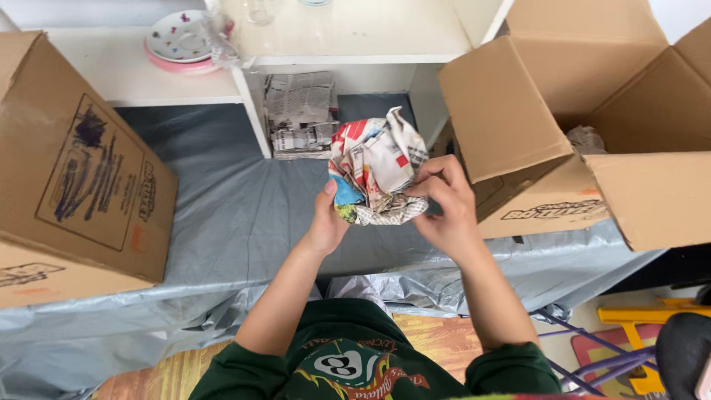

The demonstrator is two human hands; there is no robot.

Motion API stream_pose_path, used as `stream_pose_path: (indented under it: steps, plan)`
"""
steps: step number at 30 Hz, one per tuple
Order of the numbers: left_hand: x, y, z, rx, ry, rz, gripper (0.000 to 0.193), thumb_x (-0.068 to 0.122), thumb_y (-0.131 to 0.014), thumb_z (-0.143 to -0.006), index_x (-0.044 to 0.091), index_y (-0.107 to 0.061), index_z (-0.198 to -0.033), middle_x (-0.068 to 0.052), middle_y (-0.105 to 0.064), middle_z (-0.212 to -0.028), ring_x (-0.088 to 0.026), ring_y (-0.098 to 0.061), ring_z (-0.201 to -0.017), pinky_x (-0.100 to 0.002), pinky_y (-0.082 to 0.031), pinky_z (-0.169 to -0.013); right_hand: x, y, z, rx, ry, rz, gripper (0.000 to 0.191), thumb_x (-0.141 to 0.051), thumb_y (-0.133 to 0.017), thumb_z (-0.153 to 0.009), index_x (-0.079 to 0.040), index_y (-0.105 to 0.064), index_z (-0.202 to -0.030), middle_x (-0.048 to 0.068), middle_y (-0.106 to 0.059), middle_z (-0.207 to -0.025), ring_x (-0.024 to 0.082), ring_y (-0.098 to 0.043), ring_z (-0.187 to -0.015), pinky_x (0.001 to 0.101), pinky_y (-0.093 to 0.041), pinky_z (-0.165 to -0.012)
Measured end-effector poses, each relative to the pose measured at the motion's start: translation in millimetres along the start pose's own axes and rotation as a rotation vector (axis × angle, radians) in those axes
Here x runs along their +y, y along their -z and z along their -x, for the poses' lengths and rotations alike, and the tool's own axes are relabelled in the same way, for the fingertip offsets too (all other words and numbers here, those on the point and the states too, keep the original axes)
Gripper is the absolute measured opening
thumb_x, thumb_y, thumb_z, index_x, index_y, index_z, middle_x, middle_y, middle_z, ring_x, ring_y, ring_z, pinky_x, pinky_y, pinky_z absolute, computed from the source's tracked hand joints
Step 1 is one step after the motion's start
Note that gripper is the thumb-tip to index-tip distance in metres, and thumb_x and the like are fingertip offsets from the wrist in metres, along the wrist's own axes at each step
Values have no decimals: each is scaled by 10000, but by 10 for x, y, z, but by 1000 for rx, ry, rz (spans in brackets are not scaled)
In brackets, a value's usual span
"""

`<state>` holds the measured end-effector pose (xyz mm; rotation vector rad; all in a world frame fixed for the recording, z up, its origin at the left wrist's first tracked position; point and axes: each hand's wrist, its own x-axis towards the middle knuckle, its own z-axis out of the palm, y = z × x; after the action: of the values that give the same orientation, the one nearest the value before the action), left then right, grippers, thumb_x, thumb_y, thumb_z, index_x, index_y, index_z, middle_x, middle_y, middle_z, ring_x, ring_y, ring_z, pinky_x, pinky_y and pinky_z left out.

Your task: The person wraps ceramic plates, bowls and drinking glasses in sheets of newspaper, crumples paper into padding, and places the wrapped items into a cardboard box, occasionally setting wrapped pieces on a nearby shelf.

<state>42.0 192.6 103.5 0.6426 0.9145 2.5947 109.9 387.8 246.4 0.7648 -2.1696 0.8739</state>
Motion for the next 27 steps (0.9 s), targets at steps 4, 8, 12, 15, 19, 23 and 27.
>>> stream_pose_path:
  steps: [4, 8, 12, 15, 19, 23, 27]
  plan:
    - [-160, 886, 217, 270, -16, -72, 646, 483, -445, -1039, -17, -504, -1444, -154, -582, -1450, -291, -525, -1353, -446, -377, -1176, 427, -997, 264, 64, -39, -168, 331, 83, -812, -684, -67, -691, -953, 136, -513, -1306, 252, -583, -1051, 378, -519, -920]
    - [-350, 1509, 357, 601, -11, -471, 581, 447, -390, -1042, 3, -555, -1379, -128, -601, -1379, -267, -526, -1286, -390, -337, -1142, 789, -1809, 627, 38, -100, -274, 341, 105, -798, -663, -76, -675, -925, 155, -468, -1456, 298, -577, -1165, 422, -491, -1017]
    - [-376, 1660, 541, 733, 39, -1116, 529, 398, -368, -1048, 19, -556, -1365, -170, -641, -1305, -337, -546, -1285, -421, -330, -1136, 1081, -2265, 924, -58, -158, -395, 339, 143, -757, -712, -73, -700, -966, 131, -498, -1445, 329, -577, -1304, 420, -495, -1078]
    - [-390, 1606, 637, 698, -64, -1337, 510, 357, -425, -1052, 14, -491, -1423, -204, -608, -1328, -385, -531, -1287, -459, -323, -1120, 1191, -2366, 1069, -82, -284, -492, 352, 174, -662, -762, -69, -700, -1014, 118, -520, -1447, 307, -606, -1304, 394, -508, -1082]
    - [-323, 1445, 692, 647, -351, -1197, 560, 241, -498, -1058, -2, -311, -1526, -256, -449, -1468, -414, -485, -1345, -477, -357, -1138, 1191, -2350, 1117, -116, -299, -518, 414, 202, -528, -805, -61, -682, -1087, 142, -521, -1503, 315, -564, -1365, 371, -468, -1108]
    - [-241, 1244, 696, 663, -421, -1261, 522, 156, -555, -1051, 19, -341, -1507, -260, -415, -1459, -430, -444, -1363, -499, -338, -1160, 1113, -2272, 1096, -126, -240, -525, 471, 187, -465, -798, -38, -675, -1155, 179, -498, -1534, 352, -473, -1464, 400, -377, -1199]
    - [-83, 1022, 739, 644, -505, -1660, 424, 146, -640, -973, 92, -547, -1383, -195, -503, -1450, -406, -441, -1388, -482, -341, -1162, 1080, -2179, 1089, -141, -255, -644, 396, 102, -460, -905, -21, -682, -1210, 182, -462, -1583, 360, -454, -1489, 401, -353, -1228]
